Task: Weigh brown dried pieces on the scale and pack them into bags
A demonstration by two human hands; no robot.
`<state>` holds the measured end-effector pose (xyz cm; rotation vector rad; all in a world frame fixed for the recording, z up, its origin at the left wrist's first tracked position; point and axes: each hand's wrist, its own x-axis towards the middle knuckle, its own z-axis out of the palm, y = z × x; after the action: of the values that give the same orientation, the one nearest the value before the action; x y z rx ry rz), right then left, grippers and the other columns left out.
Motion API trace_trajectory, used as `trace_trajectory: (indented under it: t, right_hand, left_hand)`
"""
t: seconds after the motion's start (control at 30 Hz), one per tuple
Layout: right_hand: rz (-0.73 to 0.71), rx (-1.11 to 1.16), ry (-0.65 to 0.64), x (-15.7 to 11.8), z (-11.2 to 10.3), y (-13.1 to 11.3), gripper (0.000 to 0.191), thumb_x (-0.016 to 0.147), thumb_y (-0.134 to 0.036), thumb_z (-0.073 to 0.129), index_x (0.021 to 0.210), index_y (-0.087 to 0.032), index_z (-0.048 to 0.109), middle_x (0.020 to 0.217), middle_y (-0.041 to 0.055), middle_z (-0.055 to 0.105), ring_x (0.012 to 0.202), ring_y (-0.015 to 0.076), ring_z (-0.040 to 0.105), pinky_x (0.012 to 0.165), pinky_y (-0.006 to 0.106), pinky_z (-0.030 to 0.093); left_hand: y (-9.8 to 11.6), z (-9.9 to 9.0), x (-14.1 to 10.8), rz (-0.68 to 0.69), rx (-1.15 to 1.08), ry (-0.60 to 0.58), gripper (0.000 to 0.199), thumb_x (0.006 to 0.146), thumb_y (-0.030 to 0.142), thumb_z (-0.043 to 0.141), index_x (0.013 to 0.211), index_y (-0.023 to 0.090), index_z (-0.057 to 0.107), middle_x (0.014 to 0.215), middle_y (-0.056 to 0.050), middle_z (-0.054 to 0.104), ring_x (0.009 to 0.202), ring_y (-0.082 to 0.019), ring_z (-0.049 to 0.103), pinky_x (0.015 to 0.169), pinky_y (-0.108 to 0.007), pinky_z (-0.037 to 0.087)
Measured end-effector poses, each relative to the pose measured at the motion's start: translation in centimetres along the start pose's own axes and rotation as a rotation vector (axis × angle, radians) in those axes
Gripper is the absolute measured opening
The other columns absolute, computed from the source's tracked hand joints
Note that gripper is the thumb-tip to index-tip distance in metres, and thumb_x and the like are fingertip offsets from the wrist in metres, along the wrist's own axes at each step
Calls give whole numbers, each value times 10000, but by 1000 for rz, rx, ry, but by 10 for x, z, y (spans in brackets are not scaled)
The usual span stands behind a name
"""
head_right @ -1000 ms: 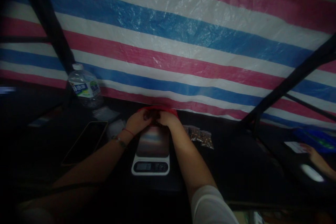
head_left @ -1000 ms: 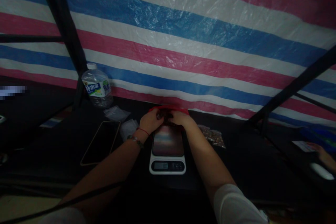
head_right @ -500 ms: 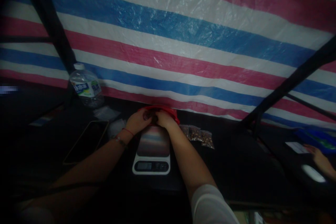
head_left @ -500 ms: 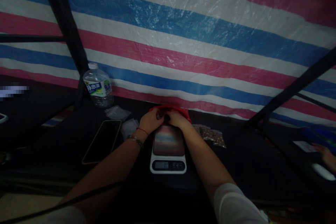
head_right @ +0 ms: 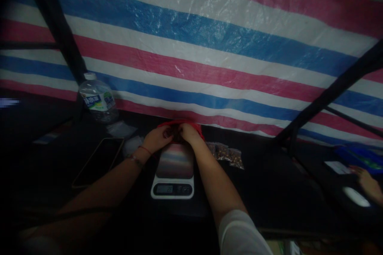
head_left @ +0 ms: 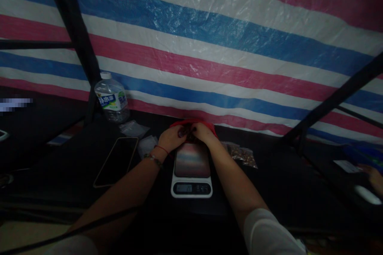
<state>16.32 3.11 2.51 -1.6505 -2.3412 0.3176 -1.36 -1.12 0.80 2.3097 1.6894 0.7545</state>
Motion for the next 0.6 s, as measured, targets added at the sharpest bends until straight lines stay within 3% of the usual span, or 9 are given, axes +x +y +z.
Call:
trace_trajectory:
  t: [0.17, 0.3, 0.4, 0.6]
  right_hand:
    - [-101, 210, 174, -1, -13, -9, 204, 767, -91, 590, 904, -176, 715, 947, 45, 716, 884, 161, 636, 805, 252, 472]
    - [-234, 303, 89, -4, -15, -20, 221, 780, -97, 585, 934, -180, 721, 947, 36, 714, 868, 150, 637, 808, 251, 471]
    - [-250, 308, 30, -6, -12, -25, 268, 779, -72, 566, 967, -190, 716, 990, 30, 711, 896, 146, 636, 831, 247, 469]
    - [-254, 284, 74, -4, -12, -23, 285, 782, -52, 538, 978, -174, 706, 981, 36, 708, 893, 147, 635, 837, 249, 473]
  left_hand:
    - [-1, 2, 0, -11, 12, -20, 351, 824, 469, 525, 1099, 268, 611, 993, -40, 695, 884, -220, 660, 749, -288, 478]
    - [0, 1, 1, -17, 21, -30, 349, 822, 468, 525, 1079, 246, 606, 985, -46, 694, 882, -224, 663, 732, -286, 479]
    - [2, 0, 1, -24, 24, -35, 330, 816, 446, 539, 1052, 226, 610, 994, -55, 694, 906, -229, 662, 747, -287, 481]
    - [3, 1, 1, -51, 10, -59, 354, 811, 454, 555, 1082, 233, 607, 995, -57, 696, 904, -225, 665, 748, -281, 487]
